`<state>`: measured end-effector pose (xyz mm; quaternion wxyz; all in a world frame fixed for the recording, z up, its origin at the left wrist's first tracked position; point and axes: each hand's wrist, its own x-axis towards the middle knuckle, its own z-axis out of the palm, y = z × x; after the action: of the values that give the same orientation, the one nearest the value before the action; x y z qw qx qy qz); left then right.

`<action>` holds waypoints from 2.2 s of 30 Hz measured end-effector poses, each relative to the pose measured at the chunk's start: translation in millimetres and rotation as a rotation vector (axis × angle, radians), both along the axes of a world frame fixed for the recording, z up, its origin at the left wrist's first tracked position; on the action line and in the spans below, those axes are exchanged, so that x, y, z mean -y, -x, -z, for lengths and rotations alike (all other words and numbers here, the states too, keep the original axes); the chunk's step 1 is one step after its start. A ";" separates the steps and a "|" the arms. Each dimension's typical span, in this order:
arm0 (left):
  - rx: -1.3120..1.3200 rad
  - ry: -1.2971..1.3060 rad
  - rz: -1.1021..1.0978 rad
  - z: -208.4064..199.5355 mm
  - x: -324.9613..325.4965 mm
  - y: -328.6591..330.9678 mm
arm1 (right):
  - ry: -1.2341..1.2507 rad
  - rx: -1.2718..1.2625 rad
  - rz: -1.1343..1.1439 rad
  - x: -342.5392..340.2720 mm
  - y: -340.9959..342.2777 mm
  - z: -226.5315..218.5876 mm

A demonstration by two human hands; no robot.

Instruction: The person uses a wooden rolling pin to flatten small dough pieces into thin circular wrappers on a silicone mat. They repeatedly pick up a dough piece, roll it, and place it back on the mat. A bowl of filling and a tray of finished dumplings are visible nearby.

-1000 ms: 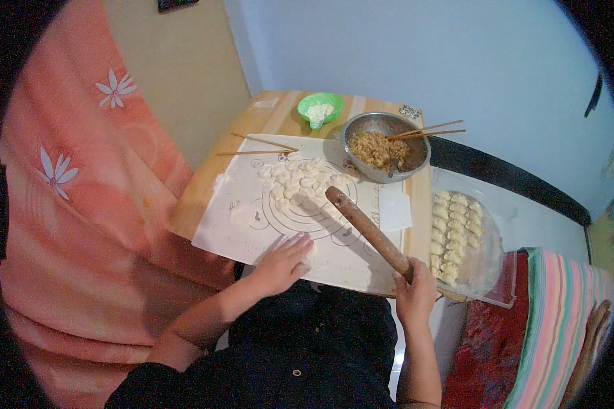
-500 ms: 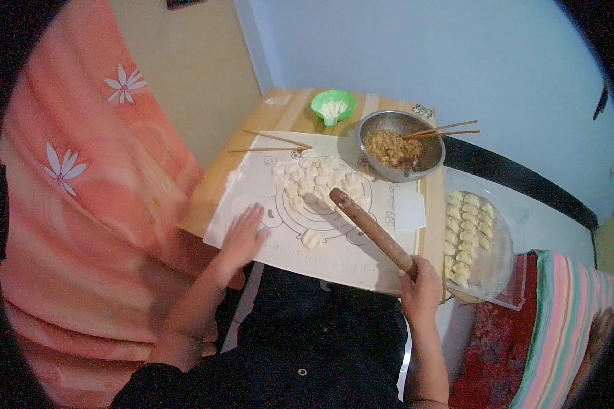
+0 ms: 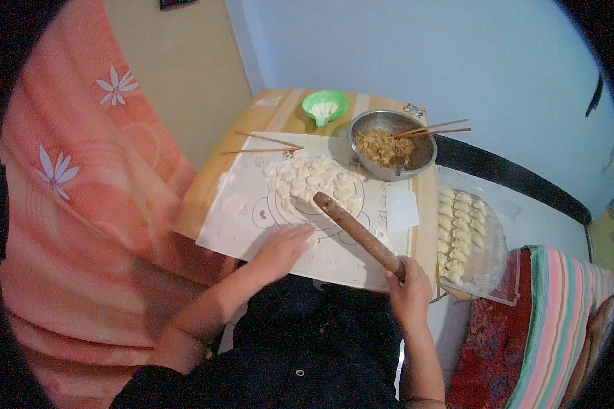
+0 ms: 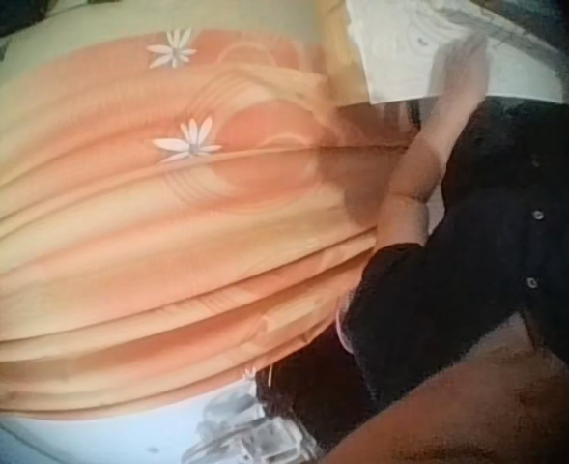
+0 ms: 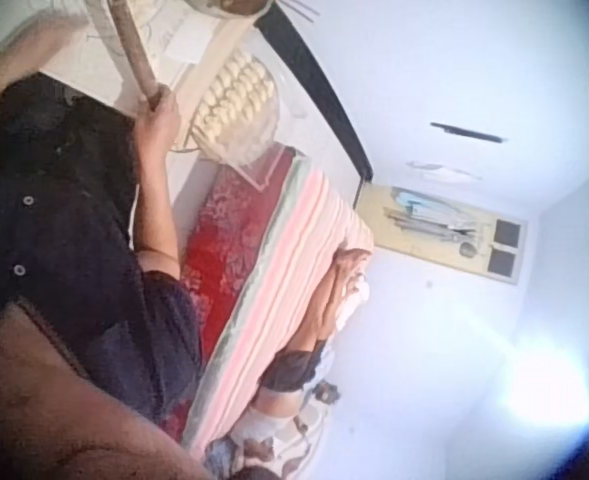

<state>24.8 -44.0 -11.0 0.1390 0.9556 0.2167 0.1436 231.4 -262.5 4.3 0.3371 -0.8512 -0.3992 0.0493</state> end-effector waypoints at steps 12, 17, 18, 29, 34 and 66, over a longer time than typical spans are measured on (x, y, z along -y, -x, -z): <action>-0.004 0.092 0.079 -6.1 -22.0 -5.0 | -0.045 0.025 -0.004 9.8 -7.5 4.4; 0.205 -0.117 0.238 -2.1 -13.9 -23.9 | -0.083 0.063 -0.008 8.4 -6.2 1.2; 0.167 -0.123 0.278 4.5 -11.4 -23.6 | -0.093 0.052 -0.016 7.7 -7.5 2.3; -0.259 -0.045 0.157 12.3 28.4 -19.5 | -0.097 0.029 -0.051 -8.7 0.0 4.0; -0.118 -0.063 0.171 10.5 27.3 -13.3 | -0.064 0.091 -0.062 -14.6 3.0 4.2; -0.059 -0.033 -0.236 10.5 -18.8 31.3 | 0.194 0.425 -0.420 -99.8 2.5 27.0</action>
<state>-6.4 -25.2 -21.5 0.0989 0.9293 0.3294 0.1344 228.8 -162.6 -22.7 0.1458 -0.7695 -0.6213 -0.0232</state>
